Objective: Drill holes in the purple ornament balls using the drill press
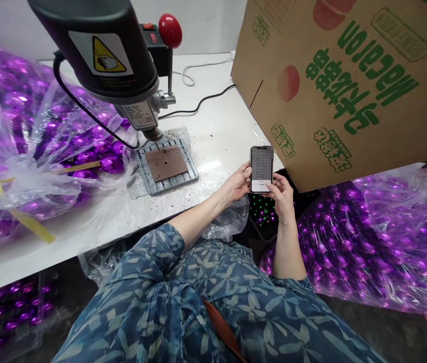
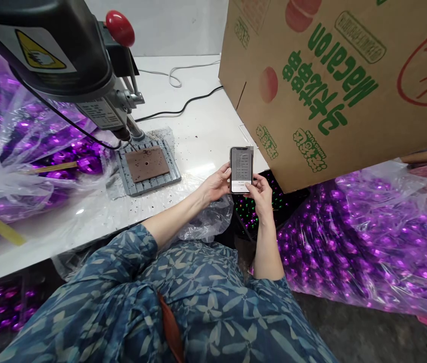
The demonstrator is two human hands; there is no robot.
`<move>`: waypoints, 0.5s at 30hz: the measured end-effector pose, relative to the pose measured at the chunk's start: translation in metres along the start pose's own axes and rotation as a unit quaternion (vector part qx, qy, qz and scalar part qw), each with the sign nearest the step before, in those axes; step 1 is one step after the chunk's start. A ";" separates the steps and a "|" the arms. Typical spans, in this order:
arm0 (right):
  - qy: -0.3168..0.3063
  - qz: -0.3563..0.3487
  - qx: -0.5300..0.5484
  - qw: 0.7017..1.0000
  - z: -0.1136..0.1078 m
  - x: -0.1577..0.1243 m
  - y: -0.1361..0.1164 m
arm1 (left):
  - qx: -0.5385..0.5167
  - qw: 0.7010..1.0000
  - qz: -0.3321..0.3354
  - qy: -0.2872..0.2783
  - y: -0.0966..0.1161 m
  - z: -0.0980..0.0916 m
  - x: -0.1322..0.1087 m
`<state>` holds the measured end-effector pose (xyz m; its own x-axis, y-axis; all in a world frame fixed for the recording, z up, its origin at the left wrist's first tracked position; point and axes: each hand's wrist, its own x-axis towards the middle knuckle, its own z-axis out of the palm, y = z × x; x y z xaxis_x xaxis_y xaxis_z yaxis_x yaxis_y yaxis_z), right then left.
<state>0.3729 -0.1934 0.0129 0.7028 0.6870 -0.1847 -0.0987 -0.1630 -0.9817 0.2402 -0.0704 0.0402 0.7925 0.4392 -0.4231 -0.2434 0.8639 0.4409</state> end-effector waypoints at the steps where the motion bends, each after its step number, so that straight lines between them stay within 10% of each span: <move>1: 0.002 0.002 0.003 1.000 -0.001 0.000 0.000 | -0.001 1.000 0.000 0.000 -0.001 0.000 0.000; 15: 0.053 0.017 0.077 0.996 0.019 0.002 0.009 | 0.014 1.000 -0.004 -0.003 -0.016 -0.001 0.006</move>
<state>0.3602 -0.1798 0.0025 0.7668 0.6034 -0.2191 -0.2239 -0.0685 -0.9722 0.2479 -0.0817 0.0296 0.7979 0.4311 -0.4214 -0.2221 0.8601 0.4593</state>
